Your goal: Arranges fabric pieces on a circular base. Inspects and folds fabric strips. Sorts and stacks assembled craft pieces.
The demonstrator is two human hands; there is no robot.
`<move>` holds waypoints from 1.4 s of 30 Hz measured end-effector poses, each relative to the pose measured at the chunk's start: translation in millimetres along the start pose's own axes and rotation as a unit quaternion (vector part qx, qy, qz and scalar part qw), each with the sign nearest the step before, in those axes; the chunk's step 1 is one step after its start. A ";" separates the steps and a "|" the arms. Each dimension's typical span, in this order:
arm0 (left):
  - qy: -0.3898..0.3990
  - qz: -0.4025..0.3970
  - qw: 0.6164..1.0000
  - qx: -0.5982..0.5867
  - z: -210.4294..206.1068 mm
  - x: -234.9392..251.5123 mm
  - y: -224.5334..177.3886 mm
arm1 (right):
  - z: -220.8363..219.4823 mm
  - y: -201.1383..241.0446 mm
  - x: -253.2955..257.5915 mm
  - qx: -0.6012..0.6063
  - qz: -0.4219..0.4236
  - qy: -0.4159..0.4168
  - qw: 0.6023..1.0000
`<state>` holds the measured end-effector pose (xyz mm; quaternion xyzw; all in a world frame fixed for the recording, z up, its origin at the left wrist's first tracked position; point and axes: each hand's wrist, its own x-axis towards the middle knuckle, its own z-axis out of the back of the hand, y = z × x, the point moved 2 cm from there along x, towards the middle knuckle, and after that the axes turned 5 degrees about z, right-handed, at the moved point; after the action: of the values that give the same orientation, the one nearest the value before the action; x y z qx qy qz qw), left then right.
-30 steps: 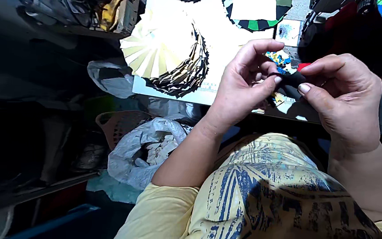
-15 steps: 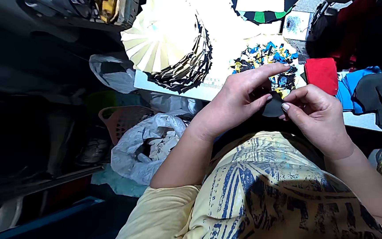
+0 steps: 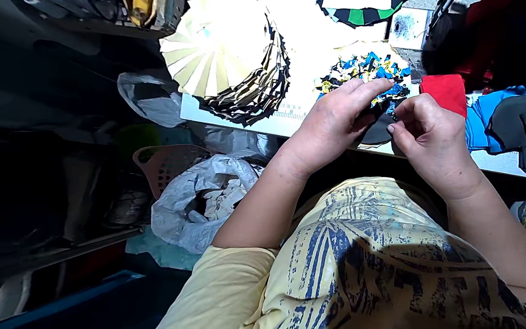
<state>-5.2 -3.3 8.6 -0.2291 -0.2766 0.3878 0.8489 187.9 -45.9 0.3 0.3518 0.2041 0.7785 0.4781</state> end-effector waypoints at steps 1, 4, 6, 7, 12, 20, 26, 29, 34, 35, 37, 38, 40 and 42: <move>0.002 0.003 1.000 0.004 -0.1 -0.2 -0.7 | 0.8 0.2 1.5 -0.012 0.004 0.008 1.000; 0.008 0.004 1.000 0.004 0.9 -1.3 -3.6 | 1.4 2.4 5.3 -0.057 0.032 0.028 0.997; 0.011 -0.002 1.000 0.008 1.6 -1.5 -5.0 | 1.2 6.5 5.4 -0.095 0.051 0.030 0.994; 0.011 -0.003 1.000 0.012 1.8 -1.4 -5.5 | 1.3 9.1 4.7 -0.111 0.062 0.027 0.991; 0.020 0.005 1.000 0.021 0.5 -1.4 -5.8 | -4.7 18.9 -0.2 -0.085 0.156 0.025 0.984; -0.004 0.005 1.000 0.023 5.2 -1.1 -2.0 | -15.2 11.0 -9.3 -0.078 0.164 0.052 0.982; -0.072 -0.016 0.992 0.105 0.0 8.5 -17.5 | -3.1 16.0 -19.7 -0.059 0.173 0.096 0.978; -0.028 0.014 0.991 0.130 -11.6 16.0 -24.7 | 17.0 10.9 -21.8 -0.026 0.163 0.062 0.984; 0.052 0.090 0.977 0.187 -36.4 23.7 -14.7 | 60.2 -8.3 -24.3 -0.097 0.105 0.018 0.990; 0.060 0.096 0.973 0.199 -40.3 23.8 -11.9 | 64.9 -13.3 -25.3 -0.107 0.098 0.029 0.989; 0.069 0.103 0.968 0.219 -46.1 23.7 -8.0 | 69.1 -19.0 -26.5 -0.120 0.096 0.052 0.987; 0.071 0.105 0.966 0.224 -46.9 24.0 -7.8 | 69.4 -20.9 -26.4 -0.122 0.100 0.055 0.986; 0.075 0.107 0.965 0.227 -47.0 23.7 -8.3 | 69.0 -23.8 -26.5 -0.122 0.108 0.055 0.985; 0.074 0.108 0.965 0.227 -46.6 23.4 -8.5 | 70.2 -26.1 -26.3 -0.120 0.115 0.053 0.985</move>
<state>42.4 1.9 -14.0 -0.0872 -0.0918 0.5120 0.8496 263.5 -58.5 20.9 0.2708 0.0922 0.8647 0.4129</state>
